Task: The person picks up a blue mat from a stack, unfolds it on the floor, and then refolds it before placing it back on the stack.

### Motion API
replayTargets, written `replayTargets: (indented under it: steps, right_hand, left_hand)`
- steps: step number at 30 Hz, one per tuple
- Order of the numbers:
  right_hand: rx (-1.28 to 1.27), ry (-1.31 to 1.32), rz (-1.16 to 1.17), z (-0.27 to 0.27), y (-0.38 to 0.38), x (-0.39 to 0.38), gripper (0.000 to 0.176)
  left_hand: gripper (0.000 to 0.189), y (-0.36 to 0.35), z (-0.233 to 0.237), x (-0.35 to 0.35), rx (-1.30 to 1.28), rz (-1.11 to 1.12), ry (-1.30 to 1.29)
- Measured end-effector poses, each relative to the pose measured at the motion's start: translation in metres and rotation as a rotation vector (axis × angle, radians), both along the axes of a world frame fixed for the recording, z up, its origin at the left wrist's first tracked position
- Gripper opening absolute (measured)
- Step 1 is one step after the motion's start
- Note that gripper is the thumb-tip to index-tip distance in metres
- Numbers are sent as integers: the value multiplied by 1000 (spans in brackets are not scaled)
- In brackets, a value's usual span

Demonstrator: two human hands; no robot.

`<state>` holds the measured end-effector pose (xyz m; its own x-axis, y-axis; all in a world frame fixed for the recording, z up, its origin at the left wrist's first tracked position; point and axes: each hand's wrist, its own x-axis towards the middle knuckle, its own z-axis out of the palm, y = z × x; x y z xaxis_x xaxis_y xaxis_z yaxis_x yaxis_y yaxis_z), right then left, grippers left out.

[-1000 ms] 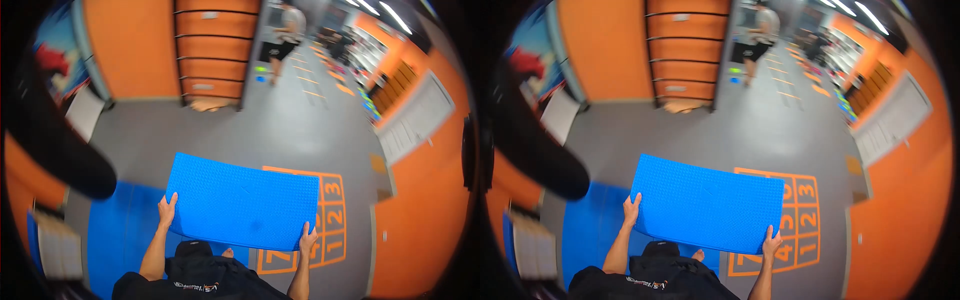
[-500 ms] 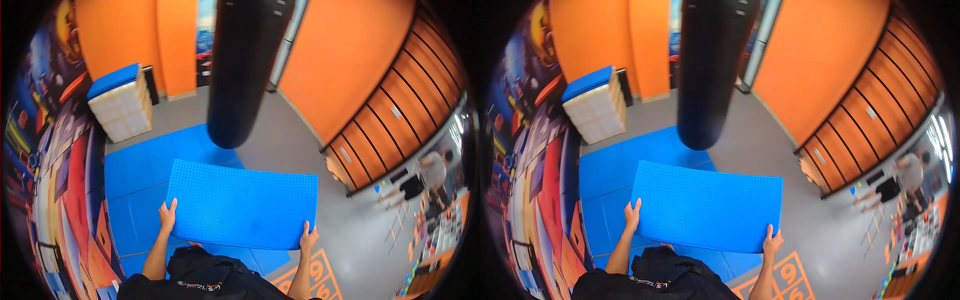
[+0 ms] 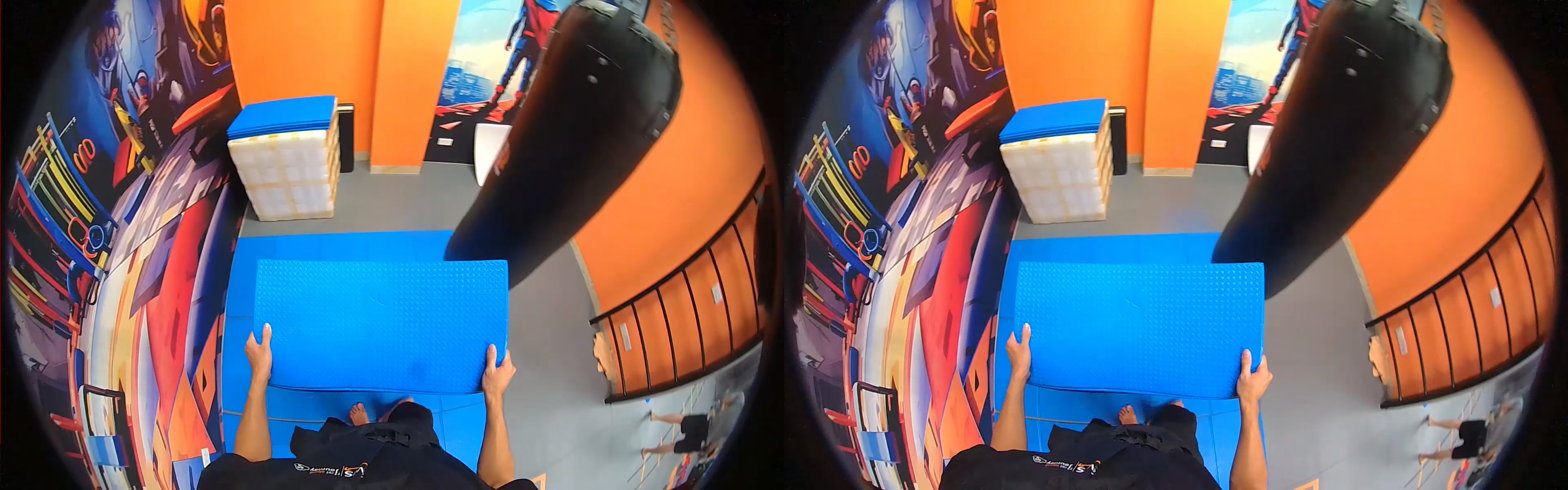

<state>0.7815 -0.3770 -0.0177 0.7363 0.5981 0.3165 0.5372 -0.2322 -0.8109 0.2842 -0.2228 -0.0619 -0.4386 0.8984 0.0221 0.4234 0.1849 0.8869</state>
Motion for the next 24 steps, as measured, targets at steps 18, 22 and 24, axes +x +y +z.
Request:
replayTargets:
  steps: [18, 22, 24]
  right_hand:
    - [14, 26, 357, 0, 452, 29, 37]
    - [-23, 2, 415, 3, 541, 22, 38]
    - [-32, 28, 445, -2, 581, 9, 37]
  left_hand:
    - [47, 263, 3, 4, 157, 352, 9]
    - [48, 313, 5, 0, 149, 423, 22]
    - [46, 339, 9, -10, 96, 402, -14]
